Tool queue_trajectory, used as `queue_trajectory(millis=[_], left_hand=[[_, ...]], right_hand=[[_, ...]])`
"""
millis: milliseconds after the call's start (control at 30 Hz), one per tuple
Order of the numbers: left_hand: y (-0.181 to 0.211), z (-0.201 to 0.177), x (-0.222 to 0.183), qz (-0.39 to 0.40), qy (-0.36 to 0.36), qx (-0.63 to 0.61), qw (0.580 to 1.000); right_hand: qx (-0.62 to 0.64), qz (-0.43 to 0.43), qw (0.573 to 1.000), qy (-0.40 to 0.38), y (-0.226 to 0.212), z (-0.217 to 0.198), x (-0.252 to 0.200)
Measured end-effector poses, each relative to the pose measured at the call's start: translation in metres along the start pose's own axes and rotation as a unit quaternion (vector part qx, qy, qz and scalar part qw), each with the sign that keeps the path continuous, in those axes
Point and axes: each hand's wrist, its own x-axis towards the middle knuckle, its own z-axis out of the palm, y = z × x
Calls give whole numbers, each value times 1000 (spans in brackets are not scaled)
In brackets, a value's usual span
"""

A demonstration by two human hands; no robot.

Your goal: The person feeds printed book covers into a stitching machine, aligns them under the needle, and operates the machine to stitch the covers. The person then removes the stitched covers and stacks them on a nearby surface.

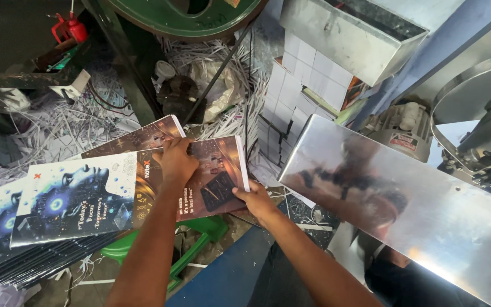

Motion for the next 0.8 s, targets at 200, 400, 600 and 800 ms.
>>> queue_trajectory(millis=[200, 400, 600, 800], left_hand=[[-4, 4, -4, 34, 54, -25, 998], [-7, 5, -6, 39, 61, -41, 997], [-6, 5, -8, 58, 65, -16, 996], [3, 1, 0, 77, 51, 5, 996]], right_hand=[[5, -1, 1000, 0, -6, 2, -6], [4, 3, 1000, -1, -8, 2, -10], [7, 9, 1000, 0, -8, 3, -11], [19, -5, 1000, -15, -7, 4, -12]])
